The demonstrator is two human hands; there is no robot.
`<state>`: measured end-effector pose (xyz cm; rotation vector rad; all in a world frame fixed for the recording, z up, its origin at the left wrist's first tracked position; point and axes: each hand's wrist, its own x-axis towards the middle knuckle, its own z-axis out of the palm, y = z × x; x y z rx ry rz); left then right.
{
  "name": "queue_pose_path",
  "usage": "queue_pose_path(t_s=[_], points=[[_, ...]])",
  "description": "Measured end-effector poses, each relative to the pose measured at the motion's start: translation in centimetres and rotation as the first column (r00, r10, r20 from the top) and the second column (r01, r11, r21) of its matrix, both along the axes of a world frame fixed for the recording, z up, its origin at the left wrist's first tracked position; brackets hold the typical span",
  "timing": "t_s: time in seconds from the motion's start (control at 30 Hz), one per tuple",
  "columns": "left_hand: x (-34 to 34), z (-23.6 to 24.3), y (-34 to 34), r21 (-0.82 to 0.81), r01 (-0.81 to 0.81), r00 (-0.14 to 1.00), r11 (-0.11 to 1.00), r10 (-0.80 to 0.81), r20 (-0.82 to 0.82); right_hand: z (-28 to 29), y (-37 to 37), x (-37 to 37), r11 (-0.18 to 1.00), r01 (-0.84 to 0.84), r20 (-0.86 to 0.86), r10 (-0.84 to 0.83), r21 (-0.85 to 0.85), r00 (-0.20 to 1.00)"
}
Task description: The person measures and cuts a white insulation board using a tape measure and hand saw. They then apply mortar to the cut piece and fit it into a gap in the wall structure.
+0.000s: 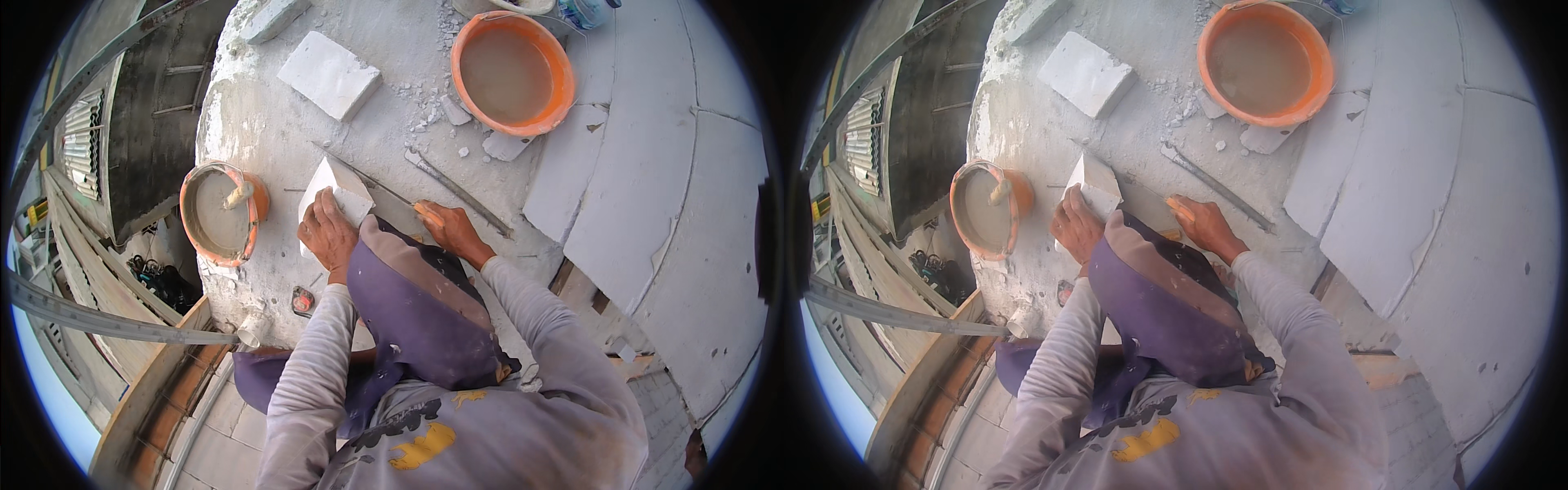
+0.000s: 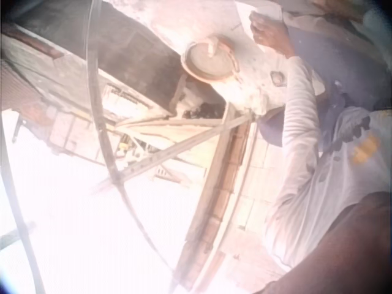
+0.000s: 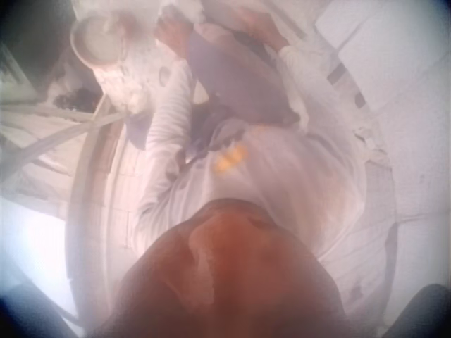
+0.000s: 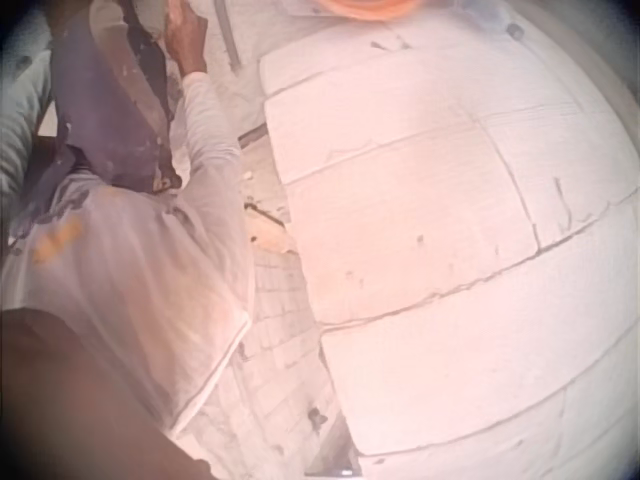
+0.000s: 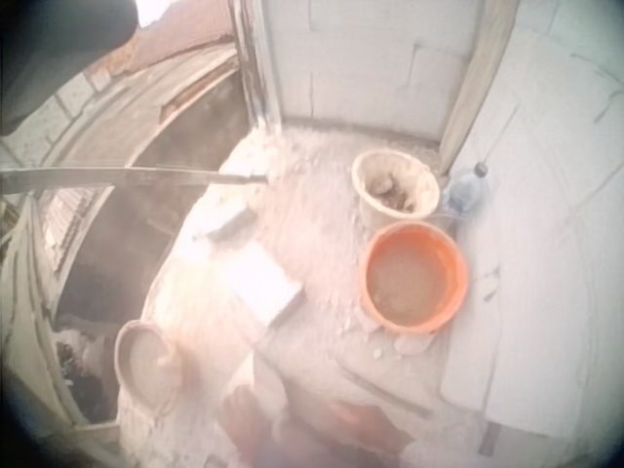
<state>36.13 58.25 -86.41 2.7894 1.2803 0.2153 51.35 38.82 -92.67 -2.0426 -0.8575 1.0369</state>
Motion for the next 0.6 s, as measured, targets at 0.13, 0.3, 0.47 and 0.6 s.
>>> queue_pose_path(t_s=[0.13, 0.3, 0.47, 0.6], points=[[0.0, -0.4, -2.0, -0.001, 0.011, 0.999, 1.000, -0.011, 0.042, 4.0, 6.3, 1.8, 0.999, -0.043, -0.068, 0.041, -0.029, 0.997], [-0.8, -1.9, -1.1, 0.038, 0.023, 1.000, 0.999, -0.023, -0.001, 0.2, 0.0, 0.2, 1.000, -0.017, -0.052, 0.017, -0.010, 0.999], [-0.5, -1.4, -3.1, 0.032, -0.002, 0.999, 0.999, 0.001, 0.037, 1.4, 2.8, 2.6, 0.997, -0.033, 0.040, 0.030, 0.065, 0.999], [-0.8, -2.7, -3.8, 0.069, 0.028, 0.998, 0.997, -0.032, 0.059, 0.1, 7.6, 2.7, 0.992, -0.048, -0.022, 0.051, 0.117, 0.998]])
